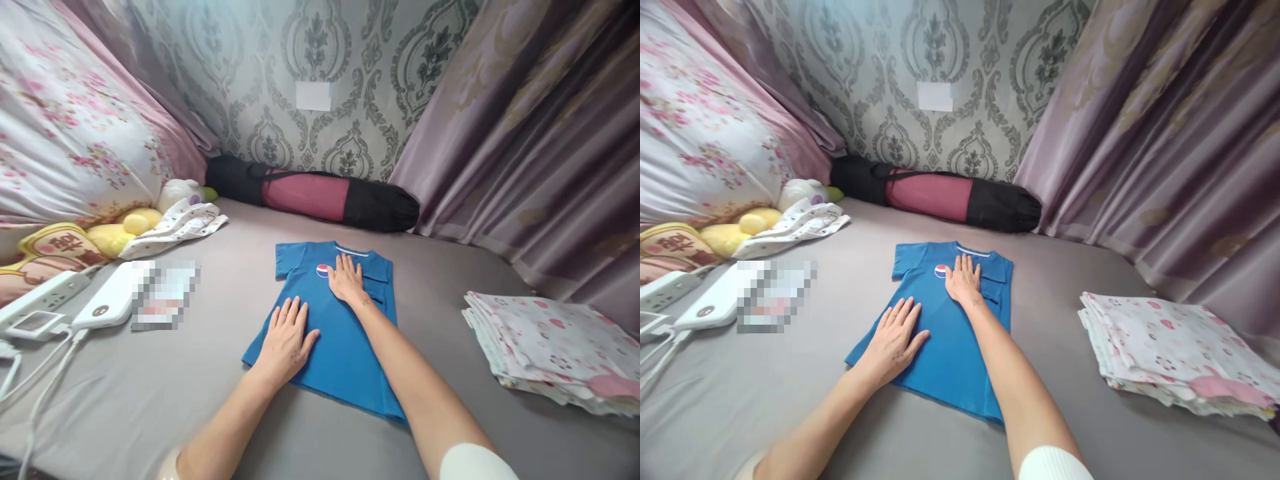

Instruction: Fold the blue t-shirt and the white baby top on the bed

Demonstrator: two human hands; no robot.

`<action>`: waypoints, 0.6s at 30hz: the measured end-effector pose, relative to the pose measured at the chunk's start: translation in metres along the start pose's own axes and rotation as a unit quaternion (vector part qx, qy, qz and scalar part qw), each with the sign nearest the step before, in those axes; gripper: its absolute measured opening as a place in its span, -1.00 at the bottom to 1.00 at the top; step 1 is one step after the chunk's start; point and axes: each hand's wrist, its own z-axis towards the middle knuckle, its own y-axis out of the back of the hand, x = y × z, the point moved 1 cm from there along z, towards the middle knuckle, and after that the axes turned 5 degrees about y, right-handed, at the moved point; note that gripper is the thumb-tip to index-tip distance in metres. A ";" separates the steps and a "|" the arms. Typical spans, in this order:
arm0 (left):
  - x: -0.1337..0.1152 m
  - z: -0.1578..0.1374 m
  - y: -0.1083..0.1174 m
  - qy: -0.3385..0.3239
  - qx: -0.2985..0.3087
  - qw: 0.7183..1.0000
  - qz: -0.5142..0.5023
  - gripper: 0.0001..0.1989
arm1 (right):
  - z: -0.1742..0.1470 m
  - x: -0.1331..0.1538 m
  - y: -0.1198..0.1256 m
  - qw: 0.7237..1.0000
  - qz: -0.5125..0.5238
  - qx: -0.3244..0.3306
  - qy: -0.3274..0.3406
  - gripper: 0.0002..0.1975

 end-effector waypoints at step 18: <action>-0.003 -0.003 -0.001 -0.017 -0.008 1.000 -0.007 -0.41 | 0.005 0.028 -0.005 0.995 0.019 0.017 0.092 -0.37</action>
